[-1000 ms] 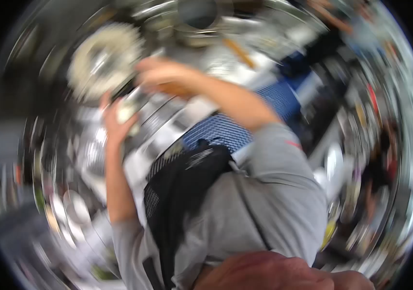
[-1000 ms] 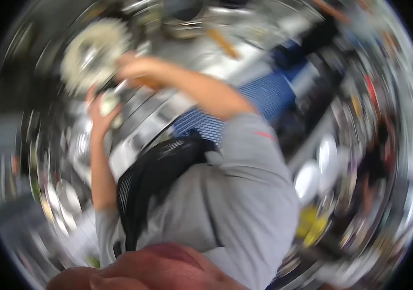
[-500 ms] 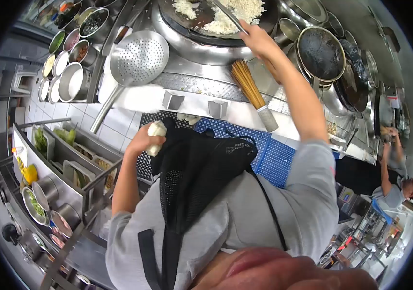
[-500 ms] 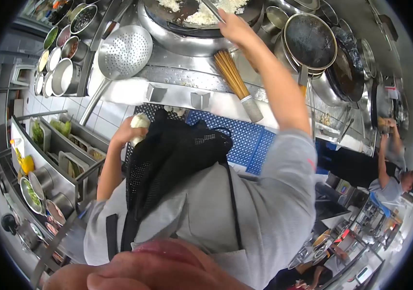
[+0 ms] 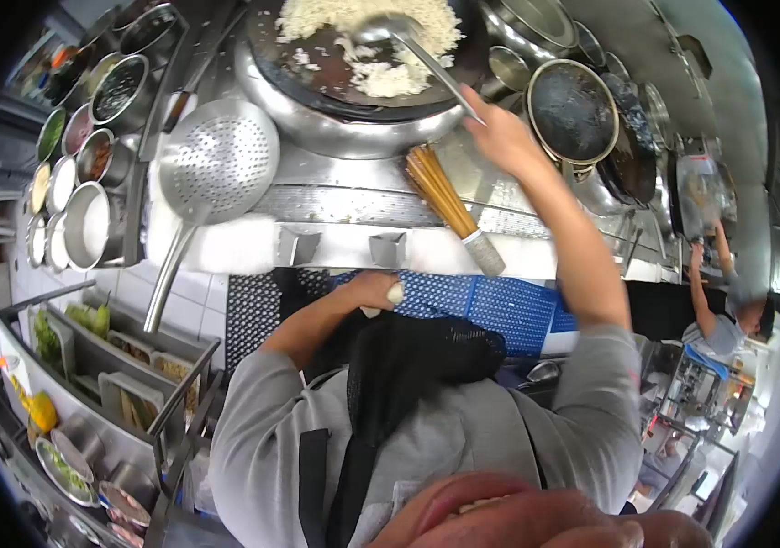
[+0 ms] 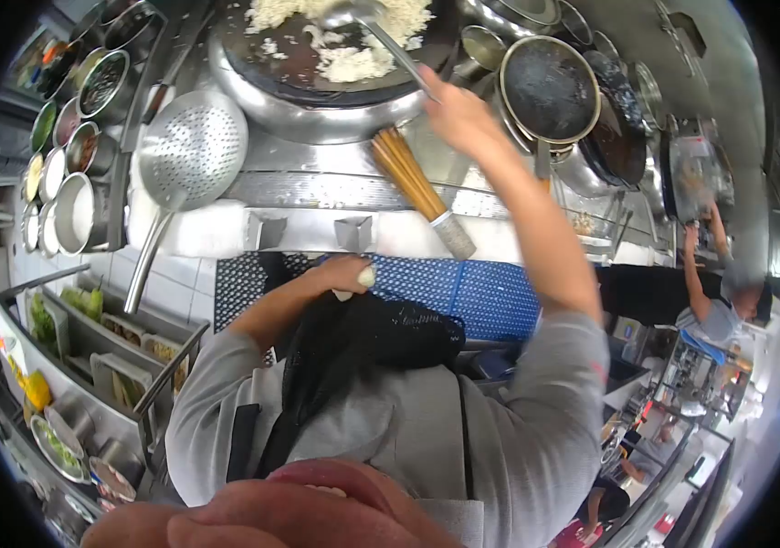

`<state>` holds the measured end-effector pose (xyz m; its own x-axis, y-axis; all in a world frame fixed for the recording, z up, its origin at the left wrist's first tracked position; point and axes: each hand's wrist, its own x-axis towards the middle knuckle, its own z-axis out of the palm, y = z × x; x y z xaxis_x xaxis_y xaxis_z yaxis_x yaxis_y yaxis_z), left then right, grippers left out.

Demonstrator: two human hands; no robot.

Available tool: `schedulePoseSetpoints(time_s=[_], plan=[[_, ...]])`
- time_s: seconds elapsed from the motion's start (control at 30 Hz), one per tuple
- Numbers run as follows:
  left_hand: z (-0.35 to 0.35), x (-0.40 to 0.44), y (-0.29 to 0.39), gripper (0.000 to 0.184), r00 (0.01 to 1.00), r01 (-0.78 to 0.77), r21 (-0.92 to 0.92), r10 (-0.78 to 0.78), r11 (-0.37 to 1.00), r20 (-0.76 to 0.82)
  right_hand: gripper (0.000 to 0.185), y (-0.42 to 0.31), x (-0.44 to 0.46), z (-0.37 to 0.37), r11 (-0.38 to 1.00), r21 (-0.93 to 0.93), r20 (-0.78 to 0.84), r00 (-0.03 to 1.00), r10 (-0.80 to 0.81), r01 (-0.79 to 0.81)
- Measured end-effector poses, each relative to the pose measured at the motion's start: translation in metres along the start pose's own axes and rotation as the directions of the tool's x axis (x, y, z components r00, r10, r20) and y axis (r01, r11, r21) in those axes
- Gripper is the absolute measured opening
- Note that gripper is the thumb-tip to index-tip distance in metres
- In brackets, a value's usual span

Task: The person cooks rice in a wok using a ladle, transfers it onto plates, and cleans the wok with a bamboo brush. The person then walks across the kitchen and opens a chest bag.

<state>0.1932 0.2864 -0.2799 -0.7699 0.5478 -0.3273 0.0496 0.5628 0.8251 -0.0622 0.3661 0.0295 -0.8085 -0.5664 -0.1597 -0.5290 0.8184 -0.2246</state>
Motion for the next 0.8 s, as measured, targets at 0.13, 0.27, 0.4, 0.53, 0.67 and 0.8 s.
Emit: schedulePoseSetpoints(time_s=[0.13, 0.27, 0.4, 0.53, 0.67, 0.8], plan=[[0.002, 0.065, 0.002, 0.054, 0.988, 0.029, -0.198, 0.002, 0.980, 0.155, 0.056, -0.023, 0.011, 0.027, 0.993, 0.115, 0.033, 0.999, -0.004, 0.001], [0.013, 0.095, -0.003, 0.054, 0.988, 0.087, -0.252, -0.050, 0.964, 0.147, 0.057, -0.013, -0.070, -0.026, 0.988, 0.148, 0.122, 0.991, -0.061, 0.043], [0.025, 0.099, -0.014, 0.054, 0.990, 0.135, -0.274, -0.116, 0.952, 0.085, 0.058, -0.013, -0.124, -0.055, 0.997, 0.007, 0.174, 0.982, 0.075, -0.077], [0.030, 0.081, -0.018, 0.055, 0.984, 0.170, -0.277, -0.175, 0.946, 0.004, 0.057, 0.017, -0.087, -0.035, 0.975, -0.194, 0.091, 0.988, 0.123, -0.103], [0.007, 0.004, 0.002, 0.054, 0.985, 0.151, -0.067, -0.155, 0.986, -0.076, 0.054, 0.042, 0.015, 0.036, 0.987, 0.159, -0.189, 0.982, 0.007, 0.024], [-0.021, -0.140, -0.011, 0.050, 0.907, 0.334, -0.368, -0.402, 0.868, -0.125, 0.055, 0.028, -0.022, 0.039, 0.971, 0.228, 0.008, 0.997, -0.078, 0.075]])
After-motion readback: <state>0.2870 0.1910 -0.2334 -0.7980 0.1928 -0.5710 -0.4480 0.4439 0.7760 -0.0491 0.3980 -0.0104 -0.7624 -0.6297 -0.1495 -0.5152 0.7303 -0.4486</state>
